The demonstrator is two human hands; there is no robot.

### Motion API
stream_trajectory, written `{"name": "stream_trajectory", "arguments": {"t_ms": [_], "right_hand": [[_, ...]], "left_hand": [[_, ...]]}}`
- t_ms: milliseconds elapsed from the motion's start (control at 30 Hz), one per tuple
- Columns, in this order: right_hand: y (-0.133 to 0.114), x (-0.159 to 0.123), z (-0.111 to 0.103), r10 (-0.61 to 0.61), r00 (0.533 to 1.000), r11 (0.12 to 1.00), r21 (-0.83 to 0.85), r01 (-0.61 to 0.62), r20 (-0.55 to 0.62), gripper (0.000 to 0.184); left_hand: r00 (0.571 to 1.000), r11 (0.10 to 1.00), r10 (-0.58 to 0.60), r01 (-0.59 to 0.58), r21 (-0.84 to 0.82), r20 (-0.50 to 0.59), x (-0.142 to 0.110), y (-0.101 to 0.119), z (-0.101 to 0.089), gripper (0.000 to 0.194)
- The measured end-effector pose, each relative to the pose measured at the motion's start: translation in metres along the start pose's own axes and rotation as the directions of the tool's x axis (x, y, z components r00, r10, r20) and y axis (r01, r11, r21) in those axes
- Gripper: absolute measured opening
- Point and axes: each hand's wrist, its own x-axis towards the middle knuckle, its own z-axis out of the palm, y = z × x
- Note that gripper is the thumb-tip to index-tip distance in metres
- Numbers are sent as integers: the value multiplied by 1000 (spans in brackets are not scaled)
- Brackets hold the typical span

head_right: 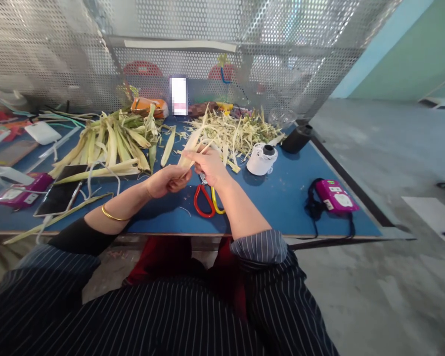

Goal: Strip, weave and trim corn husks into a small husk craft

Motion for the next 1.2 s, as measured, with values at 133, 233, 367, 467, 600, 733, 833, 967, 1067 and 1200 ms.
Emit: {"name": "stream_trajectory", "arguments": {"t_ms": [133,233,367,467,600,733,833,967,1067,1200], "right_hand": [[-5,-1,-4,-5,999,999,43,3,44,25],[-5,0,-7,9,993,1000,2,-9,118,28],[-4,1,-8,5,999,998,-63,-2,49,37],[-3,2,-7,-18,1000,997,-73,18,6,46],[-4,2,-6,-33,999,995,-92,35,23,52],[-2,2,-8,-23,999,989,-148,27,29,52],[1,3,-8,-47,997,985,-166,56,55,50],[4,4,-6,-69,995,973,-213,83,70,46],[5,2,-3,-45,997,959,-277,62,65,45],[7,2,-2,-12,994,964,-263,41,109,44]], "left_hand": [[997,1000,-11,12,-16,70,-2,1,-2,56],[996,999,-46,44,23,76,-2,1,-3,49],[990,996,-77,81,-30,122,-2,3,-3,61],[984,993,-57,73,-91,171,-2,6,-4,73],[983,992,-23,44,-115,180,-4,6,-6,42],[985,981,-48,78,-177,168,-4,4,-7,33],[987,980,-32,61,-189,156,-2,2,-7,39],[994,987,-17,34,-159,107,0,-1,-8,43],[994,988,-20,36,-149,105,-1,-2,-8,33],[994,989,0,16,-145,113,-2,-2,-8,12]]}}
